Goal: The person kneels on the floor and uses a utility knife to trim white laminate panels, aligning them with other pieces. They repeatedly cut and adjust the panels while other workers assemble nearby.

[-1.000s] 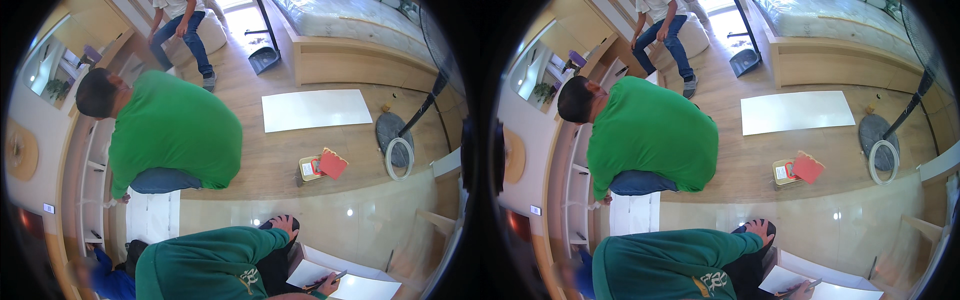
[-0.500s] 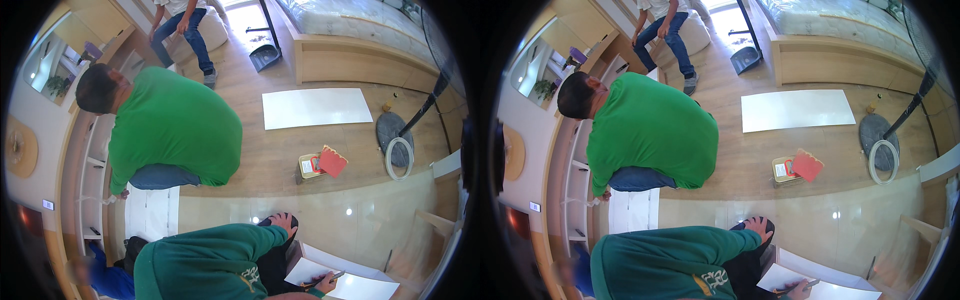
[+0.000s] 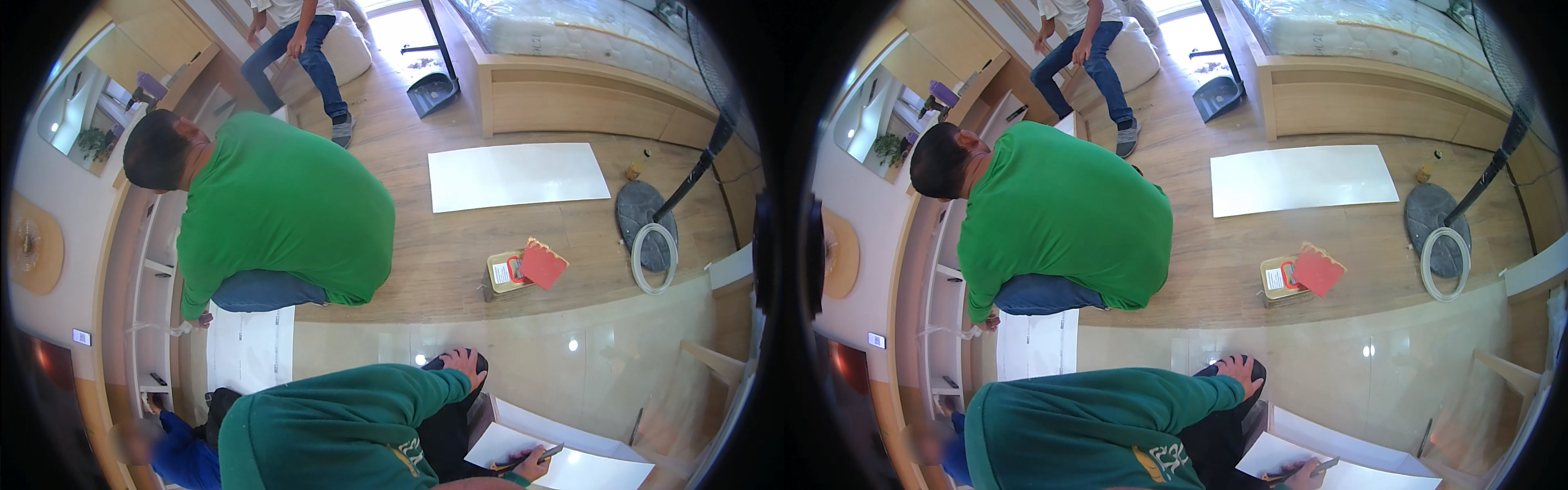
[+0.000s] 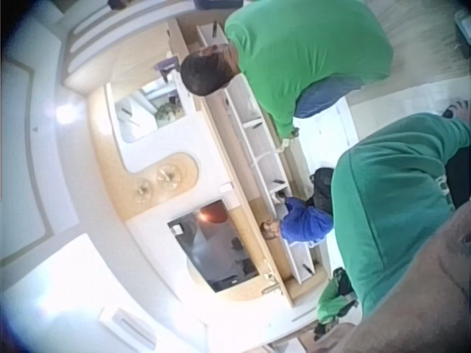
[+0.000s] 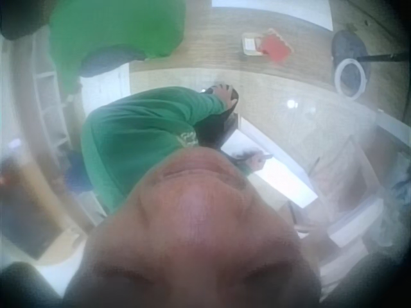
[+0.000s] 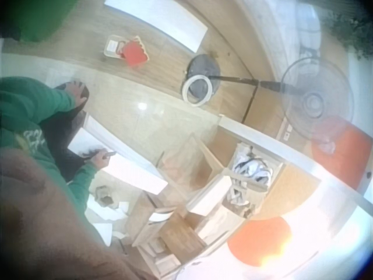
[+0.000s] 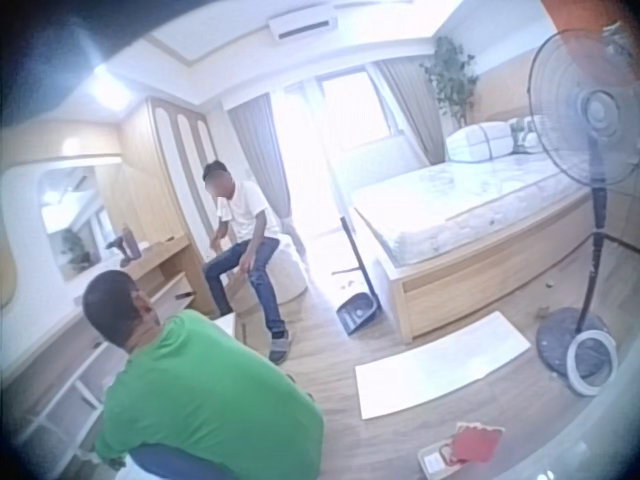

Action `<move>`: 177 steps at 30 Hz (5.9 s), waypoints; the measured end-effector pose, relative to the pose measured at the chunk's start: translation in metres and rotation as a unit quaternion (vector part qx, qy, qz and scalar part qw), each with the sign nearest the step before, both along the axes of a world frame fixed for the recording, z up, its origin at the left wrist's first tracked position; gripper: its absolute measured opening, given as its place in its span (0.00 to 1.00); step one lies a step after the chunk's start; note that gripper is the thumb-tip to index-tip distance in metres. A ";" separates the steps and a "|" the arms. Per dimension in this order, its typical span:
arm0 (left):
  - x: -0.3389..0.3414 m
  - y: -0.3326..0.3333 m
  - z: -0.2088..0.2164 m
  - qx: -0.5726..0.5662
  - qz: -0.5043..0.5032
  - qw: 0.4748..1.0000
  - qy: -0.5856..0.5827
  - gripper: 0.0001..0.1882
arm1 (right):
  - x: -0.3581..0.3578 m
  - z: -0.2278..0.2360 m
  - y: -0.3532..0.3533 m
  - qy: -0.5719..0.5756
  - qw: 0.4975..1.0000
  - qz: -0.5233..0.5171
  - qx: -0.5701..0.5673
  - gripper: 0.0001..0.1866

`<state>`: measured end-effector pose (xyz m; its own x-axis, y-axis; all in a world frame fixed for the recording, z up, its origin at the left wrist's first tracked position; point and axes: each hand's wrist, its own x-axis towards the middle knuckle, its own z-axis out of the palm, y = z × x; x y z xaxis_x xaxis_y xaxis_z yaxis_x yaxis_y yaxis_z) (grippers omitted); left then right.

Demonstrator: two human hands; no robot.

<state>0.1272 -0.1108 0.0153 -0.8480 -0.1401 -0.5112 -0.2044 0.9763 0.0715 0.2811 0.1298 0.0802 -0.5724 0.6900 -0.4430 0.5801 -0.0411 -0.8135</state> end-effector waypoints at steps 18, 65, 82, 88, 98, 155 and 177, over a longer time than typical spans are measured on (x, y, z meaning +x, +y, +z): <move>0.001 -0.002 -0.001 0.015 -0.002 1.000 -0.002 0.39 | -0.006 0.018 -0.003 -0.049 0.998 0.032 0.009 0.31; 0.006 -0.002 -0.011 -0.005 -0.002 1.000 0.020 0.39 | -0.008 0.027 -0.005 -0.043 0.998 0.046 0.020 0.33; 0.000 -0.004 0.005 -0.009 -0.006 1.000 -0.025 0.38 | -0.011 0.019 -0.008 -0.064 0.995 0.002 0.071 0.25; -0.009 -0.001 0.007 0.006 -0.007 0.999 -0.035 0.38 | -0.012 0.021 -0.011 -0.084 0.995 -0.021 0.056 0.25; -0.005 -0.001 -0.004 -0.004 -0.011 1.000 -0.028 0.37 | -0.017 0.029 -0.009 -0.130 0.990 -0.033 0.035 0.25; -0.022 0.005 -0.004 -0.014 -0.011 0.999 -0.034 0.34 | 0.001 0.018 0.001 -0.147 0.988 0.004 0.042 0.11; -0.021 0.005 -0.007 -0.008 -0.003 1.000 -0.025 0.33 | -0.024 0.041 -0.012 -0.125 0.992 -0.028 -0.005 0.11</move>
